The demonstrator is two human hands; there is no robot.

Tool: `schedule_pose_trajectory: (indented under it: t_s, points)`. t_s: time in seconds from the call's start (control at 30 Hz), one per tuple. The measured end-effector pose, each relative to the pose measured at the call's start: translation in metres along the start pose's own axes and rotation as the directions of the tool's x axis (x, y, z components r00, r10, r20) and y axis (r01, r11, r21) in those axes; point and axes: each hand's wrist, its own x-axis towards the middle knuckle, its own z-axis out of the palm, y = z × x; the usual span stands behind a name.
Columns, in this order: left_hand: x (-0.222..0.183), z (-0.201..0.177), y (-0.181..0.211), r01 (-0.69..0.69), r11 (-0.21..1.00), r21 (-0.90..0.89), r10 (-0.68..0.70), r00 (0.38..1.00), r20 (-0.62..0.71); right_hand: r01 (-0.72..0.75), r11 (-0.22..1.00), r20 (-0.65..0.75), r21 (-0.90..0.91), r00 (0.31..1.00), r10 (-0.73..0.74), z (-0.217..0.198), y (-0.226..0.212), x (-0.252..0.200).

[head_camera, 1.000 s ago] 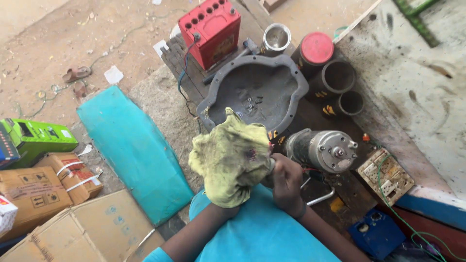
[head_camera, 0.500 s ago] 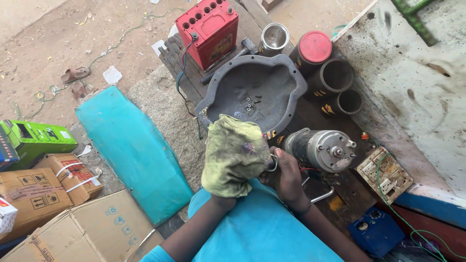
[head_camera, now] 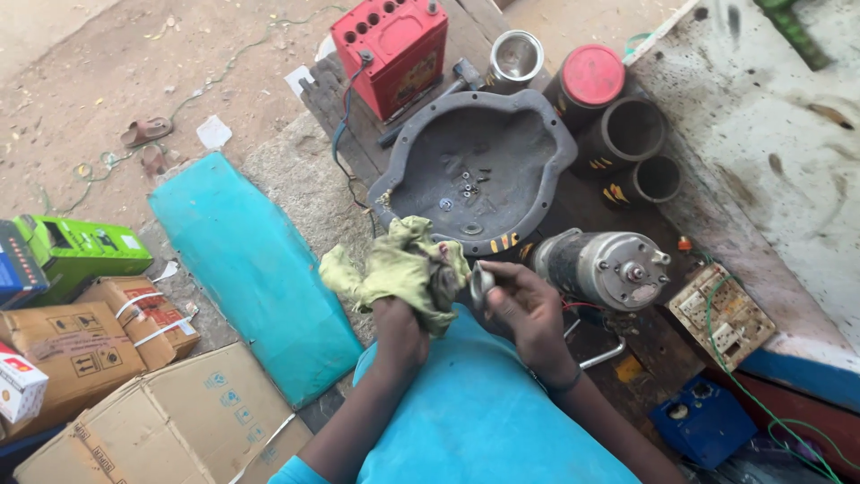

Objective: The recorder is repairing a small automotive alternator or starter motor by cleaning parts with a cloth and reassembling the housing.

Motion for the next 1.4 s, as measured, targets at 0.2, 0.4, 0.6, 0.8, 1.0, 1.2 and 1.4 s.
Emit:
schedule_pose_trajectory:
  t_s: [0.2, 0.4, 0.6, 0.8, 1.0, 1.2, 1.4]
  points:
    - [0.005, -0.018, -0.002, 0.000, 0.995, 0.098, 0.002, 1.000, -0.019, 0.434, 0.660, 0.268, -0.613, 0.900, -0.344, 0.030, -0.019, 0.004]
    - [0.032, -0.017, -0.002, 0.032, 0.995, -0.094, -0.006, 0.966, 0.260, 0.503, 0.640, 0.418, -0.581, 0.859, -0.296, 0.047, 0.003, 0.029]
    - [0.026, 0.004, 0.016, -0.045, 0.998, 0.042, 0.034, 0.974, 0.225, -0.083, 0.997, 0.218, 0.002, 0.973, 0.080, 0.027, 0.033, 0.038]
    - [0.045, -0.088, -0.031, 0.052, 0.994, -0.101, -0.044, 0.996, 0.081, 0.118, 0.709, -0.105, -0.695, 0.959, -0.263, 0.000, 0.044, 0.076]
    - [0.017, -0.100, -0.002, 0.211, 0.975, -0.066, -0.216, 0.973, -0.078, 0.032, 0.210, -0.045, -0.977, 0.935, -0.352, -0.060, 0.102, 0.142]
    - [0.009, -0.105, 0.014, -0.022, 0.999, 0.026, 0.026, 0.986, -0.164, -0.046, 0.007, -0.046, -0.999, 0.952, -0.302, -0.090, 0.136, 0.157]
    - [0.016, -0.089, 0.038, -0.081, 0.995, -0.057, 0.066, 0.971, -0.228, -0.090, -0.132, -0.056, -0.987, 0.968, -0.243, -0.092, 0.142, 0.169]
